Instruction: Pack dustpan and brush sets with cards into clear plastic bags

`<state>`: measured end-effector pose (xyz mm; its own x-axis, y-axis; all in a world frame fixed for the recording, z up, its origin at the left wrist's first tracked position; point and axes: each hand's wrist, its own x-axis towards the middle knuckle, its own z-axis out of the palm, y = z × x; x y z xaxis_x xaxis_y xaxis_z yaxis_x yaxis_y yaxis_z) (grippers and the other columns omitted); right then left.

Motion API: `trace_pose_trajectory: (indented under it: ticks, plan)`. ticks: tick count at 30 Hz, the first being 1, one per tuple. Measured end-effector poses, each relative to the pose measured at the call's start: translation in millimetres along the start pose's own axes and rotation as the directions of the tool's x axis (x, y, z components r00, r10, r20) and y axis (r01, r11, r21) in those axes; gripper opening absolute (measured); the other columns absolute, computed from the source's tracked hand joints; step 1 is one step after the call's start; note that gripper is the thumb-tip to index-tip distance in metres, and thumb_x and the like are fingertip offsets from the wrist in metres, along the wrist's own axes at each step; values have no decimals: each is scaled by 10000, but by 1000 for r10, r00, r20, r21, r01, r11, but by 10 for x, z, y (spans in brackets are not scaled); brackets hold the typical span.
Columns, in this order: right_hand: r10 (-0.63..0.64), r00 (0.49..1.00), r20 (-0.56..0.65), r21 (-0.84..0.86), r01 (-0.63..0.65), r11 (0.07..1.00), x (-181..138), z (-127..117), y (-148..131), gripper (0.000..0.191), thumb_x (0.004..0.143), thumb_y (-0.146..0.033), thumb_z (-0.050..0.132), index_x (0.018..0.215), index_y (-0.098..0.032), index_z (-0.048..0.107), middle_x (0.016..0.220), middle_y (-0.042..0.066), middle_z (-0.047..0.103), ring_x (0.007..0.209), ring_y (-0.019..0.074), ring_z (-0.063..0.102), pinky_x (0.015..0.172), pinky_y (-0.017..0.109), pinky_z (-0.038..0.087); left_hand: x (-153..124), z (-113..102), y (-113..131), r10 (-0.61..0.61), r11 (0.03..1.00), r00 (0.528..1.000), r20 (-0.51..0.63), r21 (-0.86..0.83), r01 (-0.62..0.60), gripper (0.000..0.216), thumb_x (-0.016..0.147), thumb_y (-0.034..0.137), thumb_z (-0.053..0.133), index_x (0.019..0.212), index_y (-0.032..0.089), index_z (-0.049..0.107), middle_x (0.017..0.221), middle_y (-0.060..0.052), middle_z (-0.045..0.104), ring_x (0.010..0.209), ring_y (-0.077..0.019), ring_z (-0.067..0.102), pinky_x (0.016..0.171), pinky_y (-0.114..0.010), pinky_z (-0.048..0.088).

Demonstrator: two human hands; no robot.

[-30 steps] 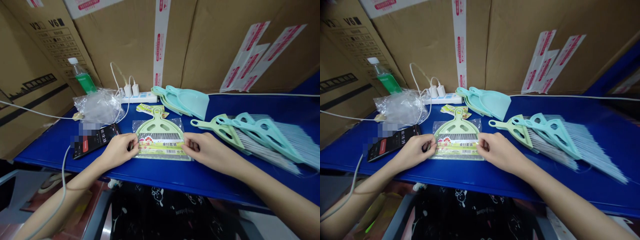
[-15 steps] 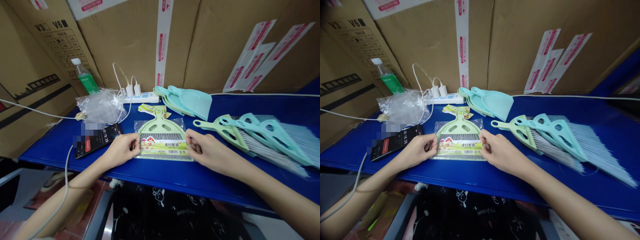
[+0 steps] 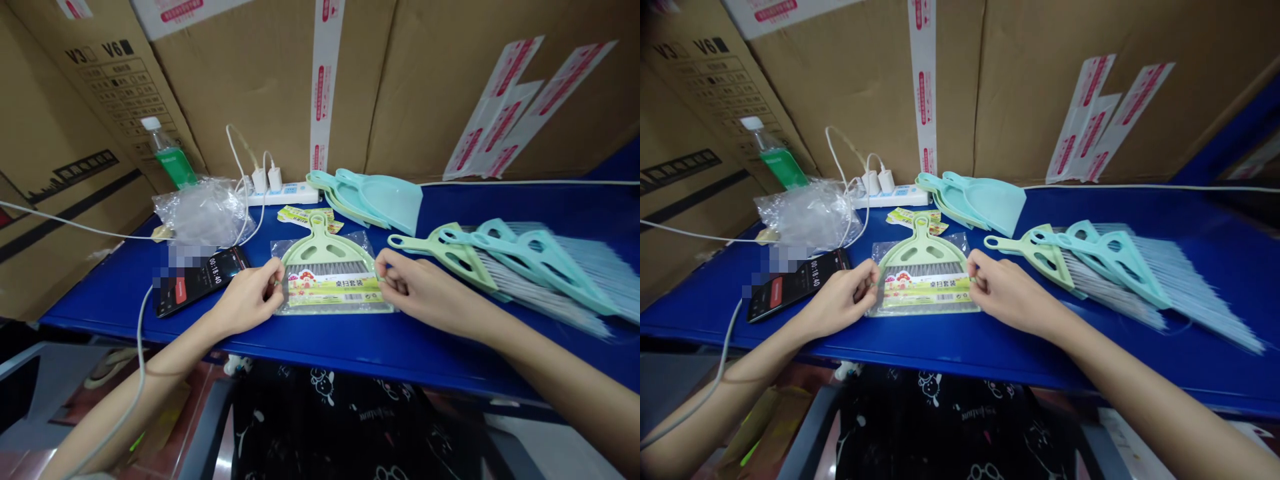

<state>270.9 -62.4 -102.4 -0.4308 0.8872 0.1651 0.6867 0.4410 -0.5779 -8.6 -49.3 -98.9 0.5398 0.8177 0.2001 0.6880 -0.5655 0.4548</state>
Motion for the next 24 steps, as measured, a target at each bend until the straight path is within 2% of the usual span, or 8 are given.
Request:
trace_pose_trajectory:
  ticks: [4,10,12,14,16,18,21,24]
  plan:
    - [142,989,36,109,-145,983,-35,-63,-11,102,864,-336,408,865,-252,349,490,-68,515,454,163,527,493,298,383,-66,-39,54,14,999,999,44,-44,-12,95,895,278,389,867,216,454,560,83,429,483,-111,433,527,-222,318]
    - [292,954,-60,365,-251,896,-254,-84,-13,505,820,-607,504,1134,-213,480,646,10,620,654,225,643,629,376,513,-169,-71,139,-32,997,989,143,-72,43,270,952,358,340,777,207,479,641,42,497,563,-121,463,568,-229,334]
    - [345,938,-36,531,-275,801,-337,-71,-29,596,772,-609,605,1210,-218,499,781,43,653,749,242,669,666,389,547,-205,-56,166,-31,992,988,151,-116,49,279,957,360,342,771,205,482,652,39,509,577,-121,475,573,-227,341]
    - [408,913,-9,720,-277,636,-400,-28,-64,634,728,-565,700,1243,-245,518,938,64,669,870,259,680,729,400,571,-245,-34,215,-22,983,985,171,-178,53,276,962,357,352,779,204,489,660,40,534,589,-118,496,576,-222,351]
    - [426,905,15,860,-229,457,-434,52,-118,574,700,-516,756,1178,-250,581,1058,75,674,997,272,658,831,420,563,-281,-3,296,-5,973,980,200,-224,50,272,968,350,360,789,202,501,672,38,561,600,-115,510,582,-216,364]
    - [387,922,26,929,-165,332,-438,158,-184,463,702,-491,769,1065,-232,645,1121,85,680,1091,283,621,922,444,528,-300,40,402,14,968,973,230,-245,44,268,972,344,364,803,200,514,691,33,583,612,-113,522,582,-213,370]
    - [364,931,9,962,-107,250,-418,312,-277,393,702,-431,783,1022,-234,667,1149,80,690,1147,293,595,973,467,490,-284,124,573,49,961,968,247,-275,22,221,968,299,377,841,200,529,712,30,611,622,-112,546,581,-212,381]
    - [421,906,-40,975,-57,216,-400,391,-326,408,670,-347,807,1035,-266,644,1163,43,694,1147,279,602,968,453,497,-236,190,705,97,955,967,235,-296,-24,151,942,218,413,877,198,548,722,34,639,608,-106,556,598,-214,402]
